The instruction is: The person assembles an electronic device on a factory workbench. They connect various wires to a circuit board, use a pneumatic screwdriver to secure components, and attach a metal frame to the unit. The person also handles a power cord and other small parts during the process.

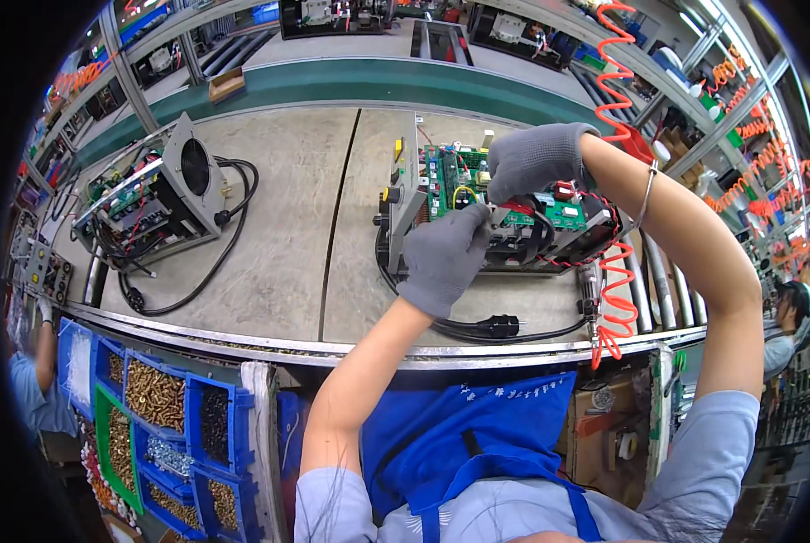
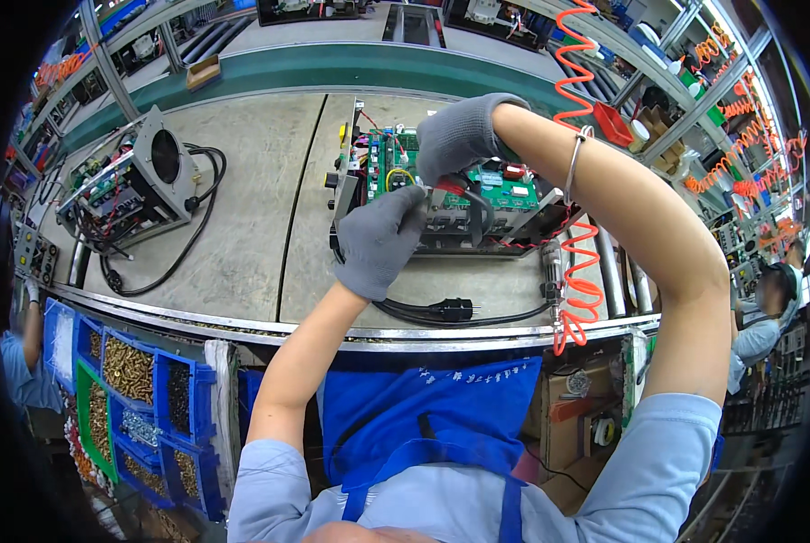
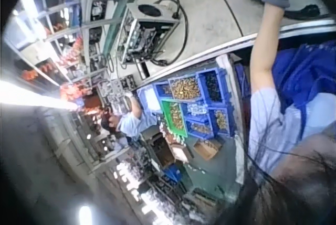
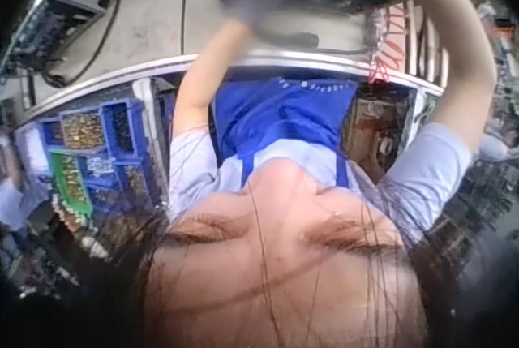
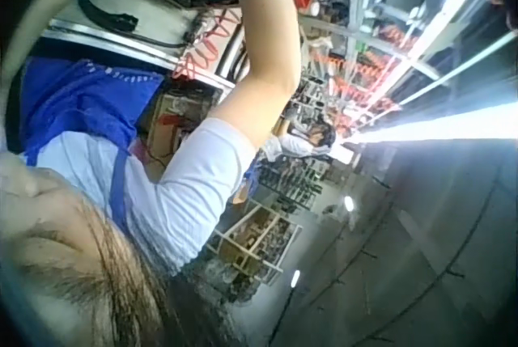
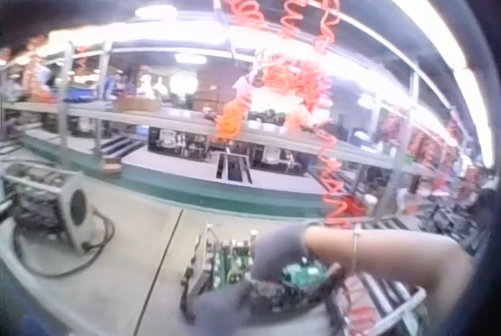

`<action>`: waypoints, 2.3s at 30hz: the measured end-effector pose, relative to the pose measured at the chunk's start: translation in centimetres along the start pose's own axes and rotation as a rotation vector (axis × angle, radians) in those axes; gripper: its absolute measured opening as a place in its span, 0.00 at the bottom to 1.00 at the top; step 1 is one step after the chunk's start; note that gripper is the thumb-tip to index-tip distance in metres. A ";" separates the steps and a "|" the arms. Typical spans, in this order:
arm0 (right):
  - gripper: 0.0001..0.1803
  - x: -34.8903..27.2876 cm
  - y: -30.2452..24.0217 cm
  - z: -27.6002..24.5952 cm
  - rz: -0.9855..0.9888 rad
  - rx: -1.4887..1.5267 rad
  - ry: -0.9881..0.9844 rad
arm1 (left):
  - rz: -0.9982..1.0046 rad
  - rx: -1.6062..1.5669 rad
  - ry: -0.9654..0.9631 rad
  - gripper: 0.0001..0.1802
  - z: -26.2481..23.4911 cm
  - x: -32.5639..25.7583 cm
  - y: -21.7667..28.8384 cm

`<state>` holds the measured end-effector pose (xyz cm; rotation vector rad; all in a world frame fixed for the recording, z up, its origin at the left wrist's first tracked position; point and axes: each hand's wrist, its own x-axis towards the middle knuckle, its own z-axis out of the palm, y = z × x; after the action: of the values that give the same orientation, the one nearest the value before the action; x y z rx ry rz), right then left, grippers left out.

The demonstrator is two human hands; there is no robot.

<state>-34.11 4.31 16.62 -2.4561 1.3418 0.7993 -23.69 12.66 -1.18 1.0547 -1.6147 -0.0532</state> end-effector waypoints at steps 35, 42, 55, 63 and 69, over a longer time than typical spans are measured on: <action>0.09 5.8 -0.3 0.4 -0.444 -0.601 -0.141 | -0.928 -1.037 0.209 0.36 2.3 -1.2 3.9; 0.09 5.8 0.8 -1.3 -0.483 -0.483 -0.359 | -0.946 -0.745 0.204 0.34 3.6 0.2 3.5; 0.23 3.3 2.0 -0.5 0.580 0.885 -0.370 | -0.825 -0.787 0.199 0.19 4.2 -1.1 1.8; 0.22 3.0 -0.2 -1.1 0.663 0.926 -0.466 | -0.753 -0.879 0.068 0.22 4.7 -1.9 0.9; 0.21 3.8 0.2 -1.0 0.686 0.948 -0.496 | -0.788 -1.068 0.025 0.26 4.3 -1.7 0.5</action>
<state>-32.31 1.04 15.26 -1.0087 1.7820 0.6041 -27.51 12.04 -3.72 0.7288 -0.8102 -1.2654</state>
